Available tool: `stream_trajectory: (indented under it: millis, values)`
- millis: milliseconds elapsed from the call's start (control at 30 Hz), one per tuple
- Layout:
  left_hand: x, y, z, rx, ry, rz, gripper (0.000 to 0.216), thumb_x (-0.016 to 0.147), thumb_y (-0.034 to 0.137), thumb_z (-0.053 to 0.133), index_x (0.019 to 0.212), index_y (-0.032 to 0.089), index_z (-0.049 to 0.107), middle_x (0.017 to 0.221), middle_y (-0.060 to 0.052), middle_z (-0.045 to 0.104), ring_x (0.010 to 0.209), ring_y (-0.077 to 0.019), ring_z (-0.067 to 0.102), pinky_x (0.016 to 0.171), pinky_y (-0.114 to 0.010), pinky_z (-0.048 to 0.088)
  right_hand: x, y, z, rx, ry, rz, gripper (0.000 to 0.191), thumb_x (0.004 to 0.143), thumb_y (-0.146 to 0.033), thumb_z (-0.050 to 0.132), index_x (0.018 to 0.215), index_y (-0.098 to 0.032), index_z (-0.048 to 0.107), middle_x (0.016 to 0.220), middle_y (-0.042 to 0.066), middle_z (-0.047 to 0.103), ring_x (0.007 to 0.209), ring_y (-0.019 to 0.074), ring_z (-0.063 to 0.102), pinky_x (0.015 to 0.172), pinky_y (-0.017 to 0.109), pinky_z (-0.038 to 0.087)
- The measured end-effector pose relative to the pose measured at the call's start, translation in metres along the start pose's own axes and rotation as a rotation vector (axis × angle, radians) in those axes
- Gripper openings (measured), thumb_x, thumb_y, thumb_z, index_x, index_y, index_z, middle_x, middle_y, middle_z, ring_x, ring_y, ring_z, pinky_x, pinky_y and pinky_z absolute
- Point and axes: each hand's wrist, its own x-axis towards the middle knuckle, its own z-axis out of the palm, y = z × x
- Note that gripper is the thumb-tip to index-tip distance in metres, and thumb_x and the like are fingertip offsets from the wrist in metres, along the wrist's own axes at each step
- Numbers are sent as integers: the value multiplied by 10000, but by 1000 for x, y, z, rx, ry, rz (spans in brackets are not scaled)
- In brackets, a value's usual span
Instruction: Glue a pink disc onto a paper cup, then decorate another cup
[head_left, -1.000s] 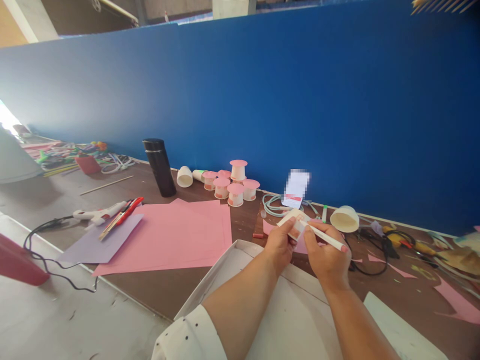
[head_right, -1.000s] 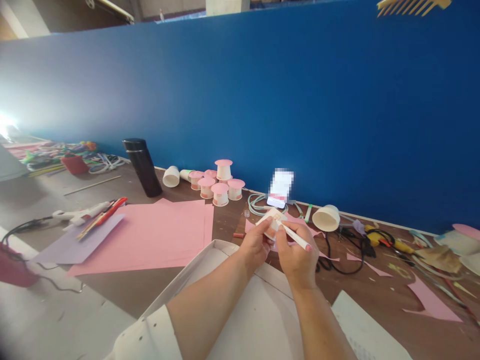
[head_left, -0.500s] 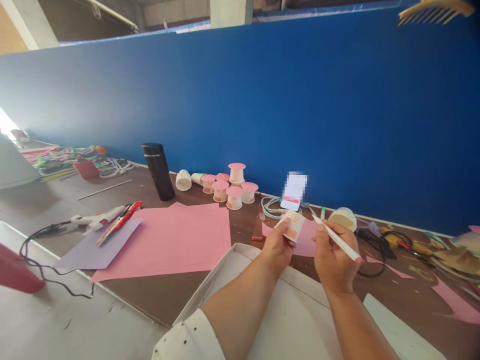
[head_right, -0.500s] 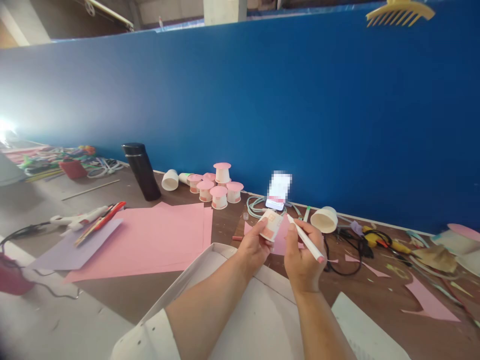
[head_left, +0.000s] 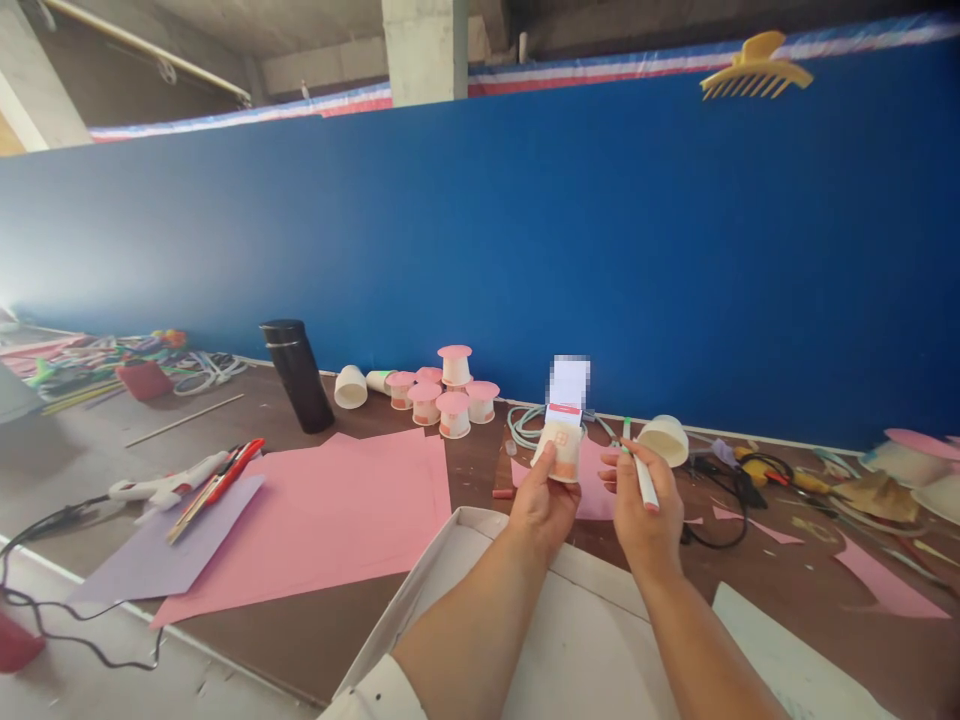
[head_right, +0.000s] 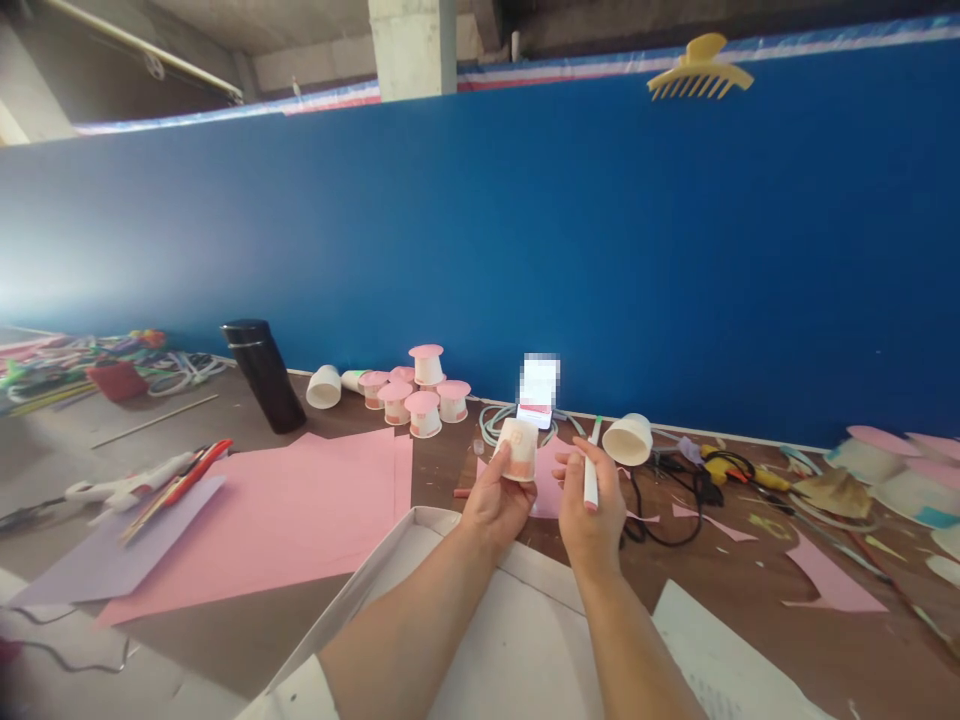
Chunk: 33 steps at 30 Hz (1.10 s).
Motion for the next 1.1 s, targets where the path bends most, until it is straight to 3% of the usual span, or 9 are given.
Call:
stream_trajectory:
  millis: [467,900,1100]
  values:
    - [8,17,-3,-16,26,64,282,764,354,682,989,188,643,1029,-70,653,692,-91,578,492,-163,396,-1,13,4,-107,-93,32,345,830,-393,534,1123,-218,587,967,61,685,706,164,665,721,342,530]
    - [9,18,-5,-49,20,27,291,750,312,692,1004,183,634,982,-53,654,682,-87,570,539,-182,437,-3,11,5,-153,-156,10,362,804,-361,526,1124,-205,593,938,62,690,655,164,666,670,317,526]
    - [10,16,-7,-53,19,29,252,736,250,696,965,172,627,843,-37,648,640,-94,558,545,-195,447,-2,10,6,-170,-180,41,333,806,-337,518,1112,-225,589,937,45,687,656,157,664,678,314,522]
